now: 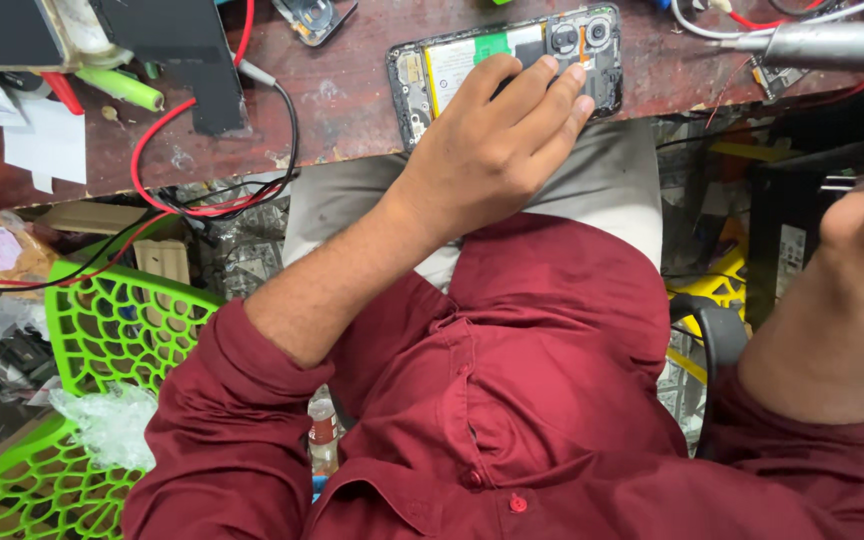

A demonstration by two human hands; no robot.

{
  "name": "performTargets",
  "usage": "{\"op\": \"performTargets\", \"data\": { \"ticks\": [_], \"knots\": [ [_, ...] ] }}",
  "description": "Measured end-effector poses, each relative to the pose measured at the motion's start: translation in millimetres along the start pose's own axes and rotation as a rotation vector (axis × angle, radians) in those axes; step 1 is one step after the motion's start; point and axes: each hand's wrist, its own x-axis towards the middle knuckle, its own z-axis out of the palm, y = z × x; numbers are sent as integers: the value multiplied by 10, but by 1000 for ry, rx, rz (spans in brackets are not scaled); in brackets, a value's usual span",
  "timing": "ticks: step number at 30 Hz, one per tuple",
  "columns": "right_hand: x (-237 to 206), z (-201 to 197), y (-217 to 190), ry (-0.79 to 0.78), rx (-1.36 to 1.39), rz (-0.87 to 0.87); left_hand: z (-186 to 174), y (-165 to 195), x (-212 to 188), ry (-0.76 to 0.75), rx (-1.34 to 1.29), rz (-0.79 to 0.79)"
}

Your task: The person repairs a smartphone by using tweezers and a soldering iron to work on internal components, then reassembles the device and tests it by powering it on. The person also sprays liquid onto the screen during the process.

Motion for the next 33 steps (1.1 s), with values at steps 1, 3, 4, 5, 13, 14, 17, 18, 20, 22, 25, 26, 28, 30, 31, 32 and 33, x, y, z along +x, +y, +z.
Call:
{"op": "performTargets", "data": {
  "ticks": [1,3,4,5,13,14,17,18,20,22,25,26,28,30,31,32,33],
  "knots": [
    [15,3,-17,-1,9,10,3,-11,18,-4,-1,-1],
    [72,32,-59,-5,30,30,12,-37,51,-4,-3,1],
    [117,61,-70,-11,41,40,19,-52,70,2,-3,5],
    [148,88,-86,-14,56,50,24,-65,83,7,-3,8],
    [505,344,-241,-93,392,227,-54,4,115,68,-19,-9],
    [579,388,-264,-112,470,266,-71,24,119,66,-13,-3],
    [777,553,-321,-190,711,381,-153,83,132,65,28,21],
    [800,630,-355,-219,781,419,-206,109,127,76,27,15],
    [810,714,-414,-273,863,508,-341,114,104,99,28,9],
    [744,749,-486,-325,892,621,-493,101,72,83,20,-74],
    [628,813,-589,-406,835,759,-718,63,-3,-13,2,-234],
    [591,829,-610,-425,769,775,-766,59,-22,-54,-6,-292],
    [512,823,-660,-410,527,677,-773,67,-20,-70,15,-322],
    [417,812,-678,-369,333,535,-743,97,-18,-104,28,-343],
    [394,822,-675,-344,239,437,-713,124,-12,-129,30,-349],
    [369,835,-675,-312,139,343,-689,140,-11,-154,34,-354],
    [352,882,-643,-273,30,243,-674,152,-18,-162,50,-354]
  ]
}}
